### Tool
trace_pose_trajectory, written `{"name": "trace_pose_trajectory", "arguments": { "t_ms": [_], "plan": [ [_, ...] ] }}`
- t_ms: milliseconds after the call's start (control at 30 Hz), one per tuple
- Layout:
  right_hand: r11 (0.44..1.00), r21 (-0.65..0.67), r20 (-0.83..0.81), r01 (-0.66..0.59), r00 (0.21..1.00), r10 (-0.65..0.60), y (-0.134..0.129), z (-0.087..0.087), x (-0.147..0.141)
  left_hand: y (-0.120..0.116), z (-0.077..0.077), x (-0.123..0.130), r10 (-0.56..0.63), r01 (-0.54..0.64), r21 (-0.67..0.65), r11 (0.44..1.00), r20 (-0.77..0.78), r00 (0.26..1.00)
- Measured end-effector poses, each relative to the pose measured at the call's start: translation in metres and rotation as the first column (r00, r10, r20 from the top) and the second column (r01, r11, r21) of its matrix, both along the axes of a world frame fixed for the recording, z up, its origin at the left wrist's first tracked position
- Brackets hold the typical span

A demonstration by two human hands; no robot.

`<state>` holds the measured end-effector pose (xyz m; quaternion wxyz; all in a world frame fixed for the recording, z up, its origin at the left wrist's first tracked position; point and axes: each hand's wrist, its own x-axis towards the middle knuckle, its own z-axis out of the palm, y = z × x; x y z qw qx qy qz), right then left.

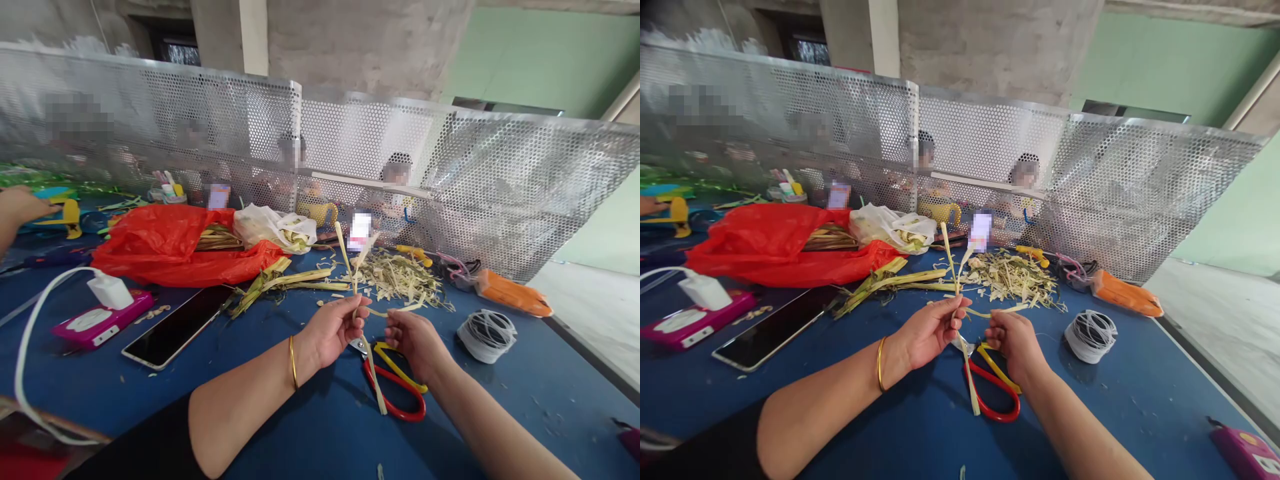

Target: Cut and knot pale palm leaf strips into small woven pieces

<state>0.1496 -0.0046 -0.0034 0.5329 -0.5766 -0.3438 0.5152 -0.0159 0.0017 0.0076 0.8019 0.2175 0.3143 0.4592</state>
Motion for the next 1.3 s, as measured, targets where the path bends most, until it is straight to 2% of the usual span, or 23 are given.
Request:
{"name": "trace_pose_trajectory", "arguments": {
  "t_ms": [67,167,233,267,333,400,433,467,533,600,633,733,800,867,933,967,1067,1133,1167,1200,1300],
  "plan": [
    [0.989,0.058,0.039,0.137,0.990,-0.139,0.008,-0.001,0.010,-0.001,0.001,0.000,-0.012,0.013,0.009,1.000,-0.038,0.999],
    [0.913,0.200,0.106,0.356,0.918,-0.382,0.018,0.002,0.025,-0.003,0.001,0.000,-0.037,0.042,0.042,0.998,-0.124,0.992],
    [0.839,0.400,0.241,0.370,0.840,-0.485,0.017,0.009,0.030,-0.005,0.000,0.001,-0.059,0.072,0.073,0.995,-0.170,0.984],
    [0.796,0.524,0.330,0.303,0.789,-0.518,0.014,0.013,0.031,-0.006,-0.001,0.002,-0.070,0.087,0.086,0.992,-0.189,0.980],
    [0.691,0.722,0.497,0.041,0.664,-0.559,0.003,0.022,0.026,-0.009,-0.002,0.004,-0.087,0.113,0.110,0.987,-0.224,0.971],
    [0.592,0.772,0.594,-0.231,0.594,-0.543,-0.011,0.030,0.018,-0.011,-0.003,0.007,-0.094,0.134,0.132,0.982,-0.267,0.959],
    [0.569,0.748,0.647,-0.341,0.565,-0.512,-0.016,0.032,0.013,-0.012,-0.003,0.008,-0.097,0.143,0.140,0.980,-0.291,0.952],
    [0.575,0.706,0.699,-0.413,0.539,-0.471,-0.020,0.034,0.008,-0.013,-0.003,0.010,-0.098,0.151,0.148,0.977,-0.314,0.944],
    [0.672,0.611,0.763,-0.418,0.539,-0.357,-0.023,0.036,0.001,-0.017,-0.003,0.013,-0.097,0.166,0.164,0.972,-0.362,0.927],
    [0.793,0.500,0.756,-0.348,0.622,-0.204,-0.019,0.036,-0.003,-0.020,-0.003,0.017,-0.107,0.190,0.172,0.967,-0.404,0.908],
    [0.832,0.448,0.733,-0.328,0.667,-0.132,-0.016,0.035,-0.004,-0.022,-0.003,0.018,-0.117,0.206,0.173,0.963,-0.417,0.901],
    [0.860,0.405,0.670,-0.310,0.741,-0.048,-0.010,0.035,-0.004,-0.025,-0.005,0.020,-0.160,0.249,0.160,0.955,-0.431,0.888],
    [0.851,0.443,0.651,-0.281,0.754,-0.090,-0.013,0.035,-0.004,-0.025,-0.006,0.020,-0.170,0.257,0.142,0.956,-0.445,0.879],
    [0.802,0.518,0.657,-0.297,0.739,-0.151,-0.020,0.036,-0.007,-0.024,-0.007,0.019,-0.160,0.240,0.120,0.963,-0.463,0.872],
    [0.695,0.602,0.698,-0.393,0.682,-0.219,-0.030,0.036,-0.011,-0.023,-0.006,0.019,-0.127,0.205,0.114,0.972,-0.478,0.869],
    [0.627,0.623,0.733,-0.468,0.628,-0.261,-0.035,0.036,-0.013,-0.022,-0.006,0.018,-0.103,0.179,0.114,0.977,-0.485,0.868],
    [0.437,0.569,0.815,-0.696,0.409,-0.410,-0.047,0.033,-0.020,-0.018,-0.006,0.017,-0.045,0.108,0.103,0.989,-0.486,0.873],
    [0.373,0.525,0.817,-0.765,0.330,-0.472,-0.051,0.032,-0.022,-0.016,-0.007,0.015,-0.045,0.094,0.086,0.992,-0.460,0.887],
    [0.371,0.527,0.817,-0.765,0.336,-0.468,-0.051,0.031,-0.022,-0.015,-0.007,0.013,-0.055,0.102,0.084,0.991,-0.443,0.895],
    [0.392,0.546,0.817,-0.741,0.365,-0.446,-0.051,0.030,-0.022,-0.014,-0.007,0.011,-0.068,0.116,0.089,0.989,-0.422,0.904],
    [0.535,0.635,0.769,-0.557,0.523,-0.368,-0.046,0.029,-0.017,-0.013,-0.005,0.005,-0.129,0.181,0.122,0.976,-0.345,0.930]
  ]
}}
